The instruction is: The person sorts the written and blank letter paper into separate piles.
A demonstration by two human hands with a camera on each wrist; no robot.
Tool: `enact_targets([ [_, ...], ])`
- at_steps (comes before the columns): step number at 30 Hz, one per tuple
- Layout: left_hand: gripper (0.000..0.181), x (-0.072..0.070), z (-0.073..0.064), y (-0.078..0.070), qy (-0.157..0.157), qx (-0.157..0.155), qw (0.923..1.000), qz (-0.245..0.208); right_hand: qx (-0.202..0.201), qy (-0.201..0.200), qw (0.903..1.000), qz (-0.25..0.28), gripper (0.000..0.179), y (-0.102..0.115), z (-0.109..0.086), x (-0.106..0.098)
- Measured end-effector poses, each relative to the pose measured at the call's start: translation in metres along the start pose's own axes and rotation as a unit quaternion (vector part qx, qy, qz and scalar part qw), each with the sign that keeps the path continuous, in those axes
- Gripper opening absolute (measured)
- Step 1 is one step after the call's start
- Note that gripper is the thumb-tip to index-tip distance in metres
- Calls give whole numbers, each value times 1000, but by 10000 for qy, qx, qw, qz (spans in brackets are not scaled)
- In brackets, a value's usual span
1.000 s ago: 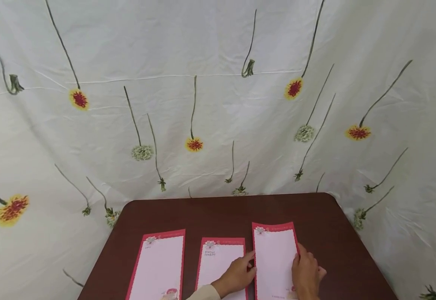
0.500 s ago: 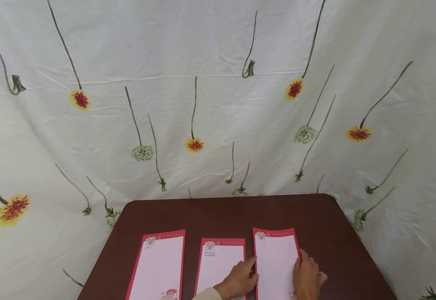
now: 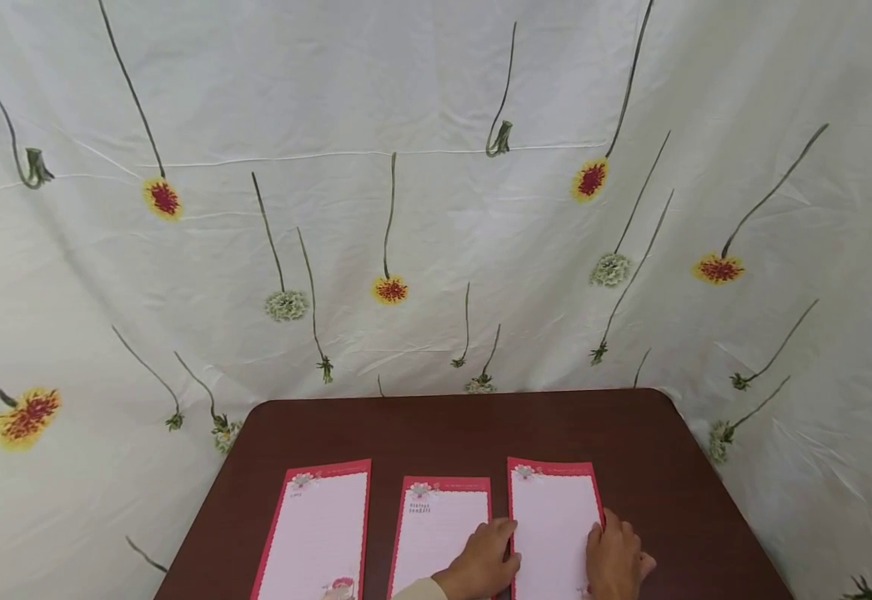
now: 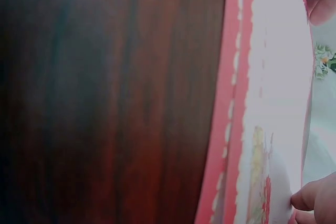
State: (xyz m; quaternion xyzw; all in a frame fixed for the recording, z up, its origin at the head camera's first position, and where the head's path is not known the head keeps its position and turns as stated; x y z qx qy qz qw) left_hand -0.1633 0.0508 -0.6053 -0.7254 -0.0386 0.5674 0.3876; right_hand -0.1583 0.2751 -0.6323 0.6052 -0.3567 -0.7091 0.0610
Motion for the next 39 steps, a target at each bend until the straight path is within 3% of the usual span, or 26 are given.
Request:
enact_targets([
  [9, 47, 1, -3, -2, 25, -83, 10000, 31, -19, -288, 9996, -1, 40, -1, -2, 4],
  [20, 48, 1, -2, 2, -23, -71, 10000, -24, 180, -194, 9995, -197, 41, 1, -1, 8],
  [25, 48, -7, -5, 5, -142, -133, 9990, -395, 112, -332, 9994, -84, 43, 9, -2, 5],
  [28, 48, -13, -11, 12, -395, -152, 9975, -560, -126, -303, 9995, -6, 43, 19, -4, 2],
  [33, 45, -28, -22, 31, -1298, -160, 9913, -176, -627, -150, 9979, 70, 43, 43, -12, 1],
  [36, 43, -42, -27, 46, -1740, -344, 9841, 50, -869, 1, 9962, 88, 44, 59, -17, 1],
  [39, 43, -58, -33, 63, -1968, -604, 9785, 111, -1103, 125, 9938, 77, 44, 74, -21, 5],
])
Point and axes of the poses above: each hand's wrist, its own z-axis towards the middle knuckle, its own x-axis out of the palm, y = z × x, the point moved 3 cm from there along z, towards the middle knuckle
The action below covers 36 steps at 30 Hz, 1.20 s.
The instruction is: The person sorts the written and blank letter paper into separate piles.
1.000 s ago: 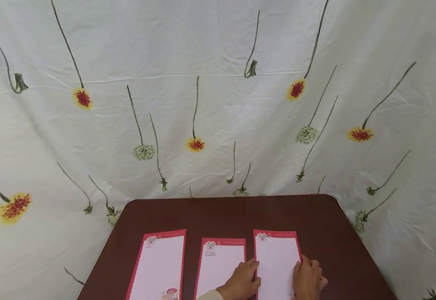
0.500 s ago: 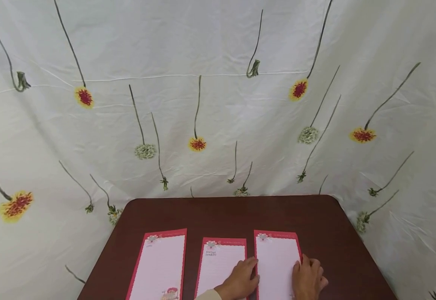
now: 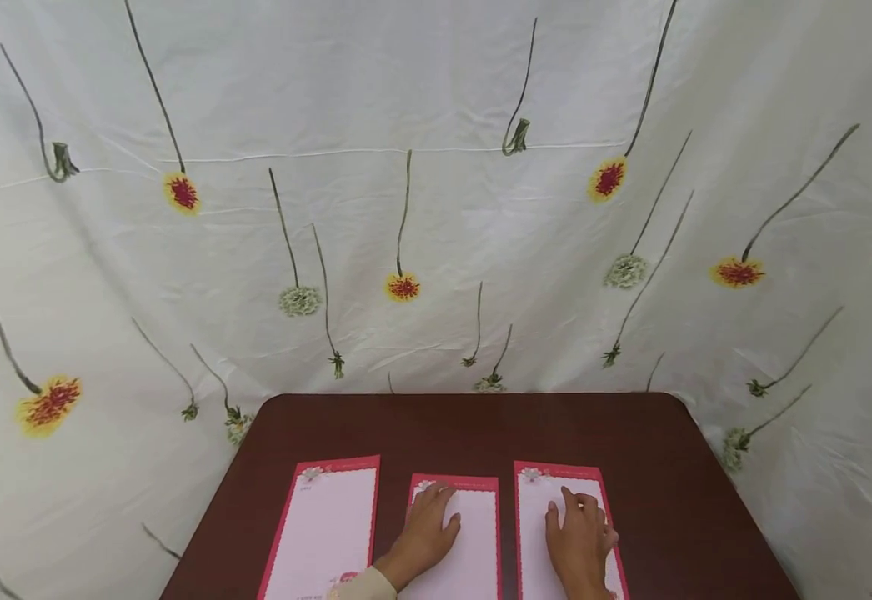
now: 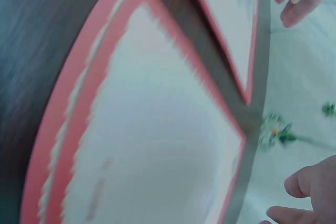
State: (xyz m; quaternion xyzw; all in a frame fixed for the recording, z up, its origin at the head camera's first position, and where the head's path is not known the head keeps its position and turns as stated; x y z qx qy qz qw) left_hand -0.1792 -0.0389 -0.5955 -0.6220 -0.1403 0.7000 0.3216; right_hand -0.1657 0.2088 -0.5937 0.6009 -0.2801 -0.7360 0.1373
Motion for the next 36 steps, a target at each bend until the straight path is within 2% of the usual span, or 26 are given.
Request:
enact_targets([
  [7, 46, -23, -6, 43, -283, -710, 9970, 133, -371, 280, 9989, 44, 43, 28, -5, 16],
  [14, 54, -25, -19, 62, 88, -1211, 9926, 5, -397, 923, 9945, -296, 50, 42, -12, 38],
  [18, 53, -22, -26, 64, 248, -1275, 9915, 48, -365, 1120, 9918, -488, 53, 46, -18, 47],
  [24, 52, -20, -32, 65, 272, -1187, 9925, 122, -370, 1240, 9897, -616, 55, 51, -25, 57],
  [31, 51, -13, -36, 69, 130, -1073, 9941, 8, -250, 1446, 9870, -660, 56, 53, -31, 68],
  [36, 50, -6, -37, 72, -33, -991, 9951, 60, -212, 1404, 9878, -632, 53, 57, -34, 70],
])
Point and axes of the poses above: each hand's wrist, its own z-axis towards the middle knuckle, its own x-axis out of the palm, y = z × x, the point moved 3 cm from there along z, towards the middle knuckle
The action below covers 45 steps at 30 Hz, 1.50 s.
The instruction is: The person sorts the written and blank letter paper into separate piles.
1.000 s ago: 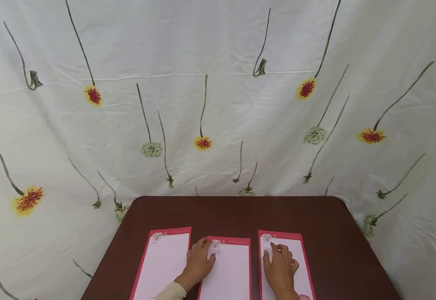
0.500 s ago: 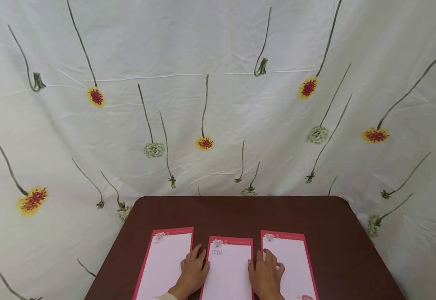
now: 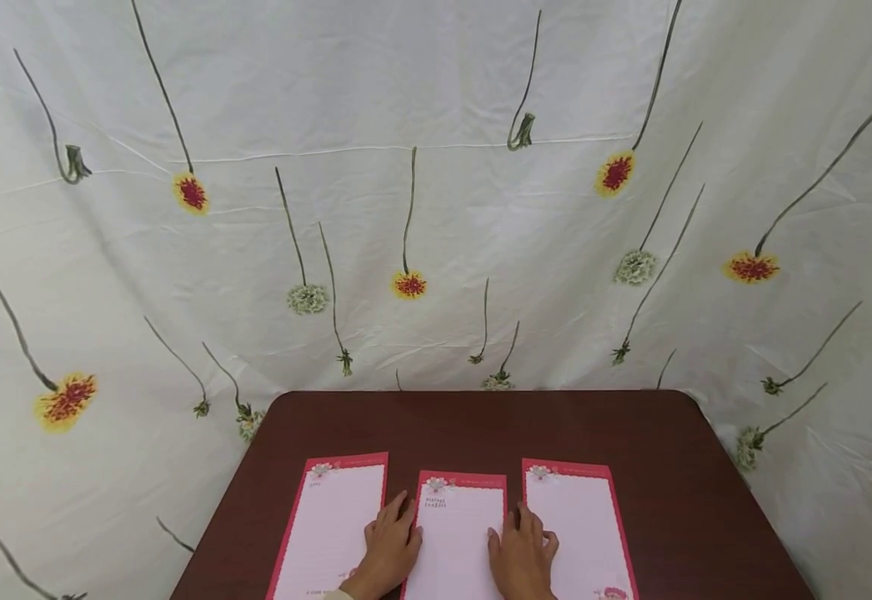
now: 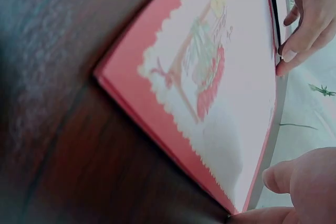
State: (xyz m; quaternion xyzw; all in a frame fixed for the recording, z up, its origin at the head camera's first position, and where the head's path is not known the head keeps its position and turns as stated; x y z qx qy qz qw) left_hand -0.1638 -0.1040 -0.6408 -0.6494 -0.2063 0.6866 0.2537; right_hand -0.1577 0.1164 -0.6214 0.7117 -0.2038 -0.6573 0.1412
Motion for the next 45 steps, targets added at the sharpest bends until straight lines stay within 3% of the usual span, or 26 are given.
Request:
enact_targets([
  [3, 49, 2, -1, -1, -21, 27, 10000, 9, -15, -37, 10000, -7, 52, 3, -1, 0],
  [10, 52, -9, -4, -14, 323, -83, 9994, -56, -68, -62, 10000, -25, 53, 5, -2, 0],
  [15, 52, -8, -6, -15, 271, -72, 9995, -140, -107, -141, 9998, -86, 54, 7, -4, -2],
  [18, 49, -10, -7, -17, 36, -12, 9999, -105, -205, -430, 9988, -87, 52, 6, -5, -6],
  [22, 45, -13, -8, -18, -565, 303, 9979, 44, -380, -831, 9958, 13, 48, 5, -5, -11],
  [26, 43, -12, -8, -16, -1292, 856, 9872, 383, -463, -862, 9949, 226, 46, 6, -3, -13],
  [29, 41, -13, -6, -17, -1541, 1017, 9821, 373, -454, -779, 9949, 443, 45, 9, -1, -15],
  [32, 41, -22, -4, -20, -1360, 776, 9877, 13, -526, -756, 9938, 621, 44, 15, 0, -17],
  [37, 42, -44, 2, -20, -956, 286, 9942, -395, -1152, -991, 9843, 902, 41, 31, 3, -20],
  [40, 41, -58, 6, -14, -969, 154, 9945, -353, -1472, -924, 9775, 1199, 40, 45, 8, -19],
  [45, 40, -81, 11, 3, -1251, -29, 9920, -186, -1624, -527, 9704, 1710, 43, 70, 17, -9],
])
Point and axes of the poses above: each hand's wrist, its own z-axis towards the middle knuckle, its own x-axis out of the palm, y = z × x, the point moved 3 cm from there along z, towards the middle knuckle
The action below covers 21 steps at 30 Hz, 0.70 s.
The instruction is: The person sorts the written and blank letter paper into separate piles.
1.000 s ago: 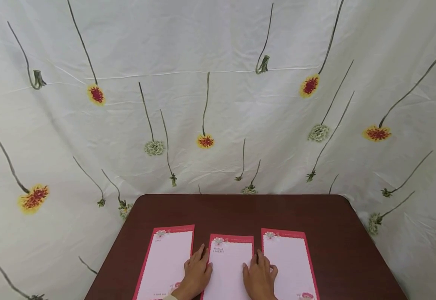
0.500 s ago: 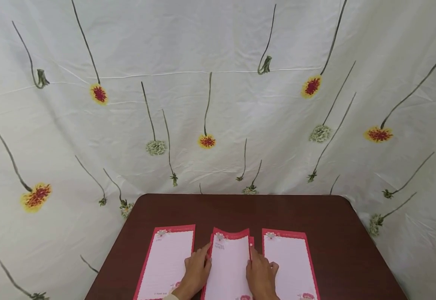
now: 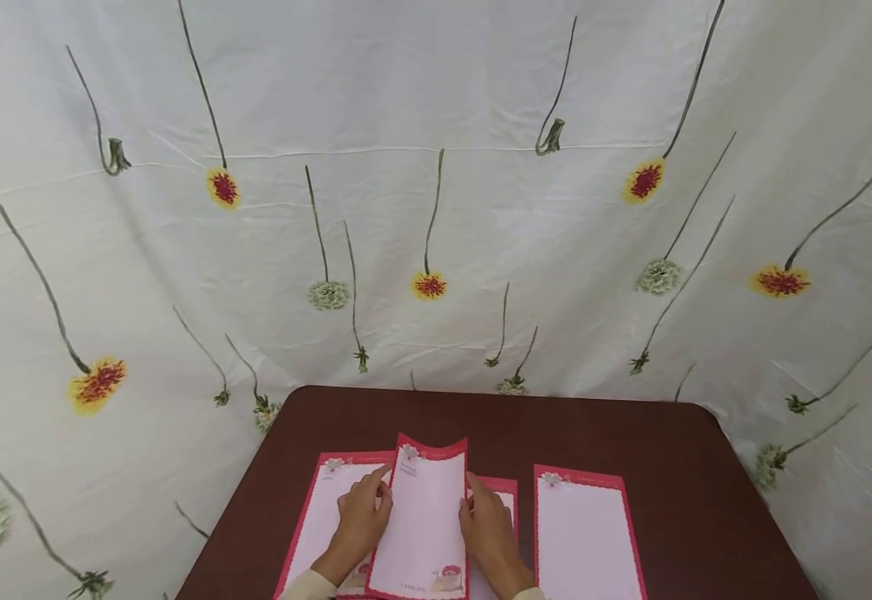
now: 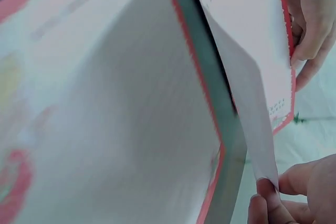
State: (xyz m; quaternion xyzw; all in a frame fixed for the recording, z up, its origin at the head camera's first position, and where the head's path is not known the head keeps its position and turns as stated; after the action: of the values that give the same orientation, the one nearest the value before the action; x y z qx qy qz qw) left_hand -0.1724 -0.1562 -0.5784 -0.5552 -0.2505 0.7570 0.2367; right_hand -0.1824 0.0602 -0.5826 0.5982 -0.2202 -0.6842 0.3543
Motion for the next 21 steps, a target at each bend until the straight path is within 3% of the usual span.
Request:
enact_targets([
  [4, 38, -17, 5, 16, -208, -103, 9996, 141, -218, 2, 9998, 39, 44, 15, 9, 20],
  [10, 35, -37, 9, 36, -632, -15, 9966, 520, -562, 30, 9983, -133, 43, 36, 21, 45],
  [21, 35, -62, 6, 76, -532, -637, 9929, 856, -544, 571, 9968, -112, 47, 56, 28, 82],
])
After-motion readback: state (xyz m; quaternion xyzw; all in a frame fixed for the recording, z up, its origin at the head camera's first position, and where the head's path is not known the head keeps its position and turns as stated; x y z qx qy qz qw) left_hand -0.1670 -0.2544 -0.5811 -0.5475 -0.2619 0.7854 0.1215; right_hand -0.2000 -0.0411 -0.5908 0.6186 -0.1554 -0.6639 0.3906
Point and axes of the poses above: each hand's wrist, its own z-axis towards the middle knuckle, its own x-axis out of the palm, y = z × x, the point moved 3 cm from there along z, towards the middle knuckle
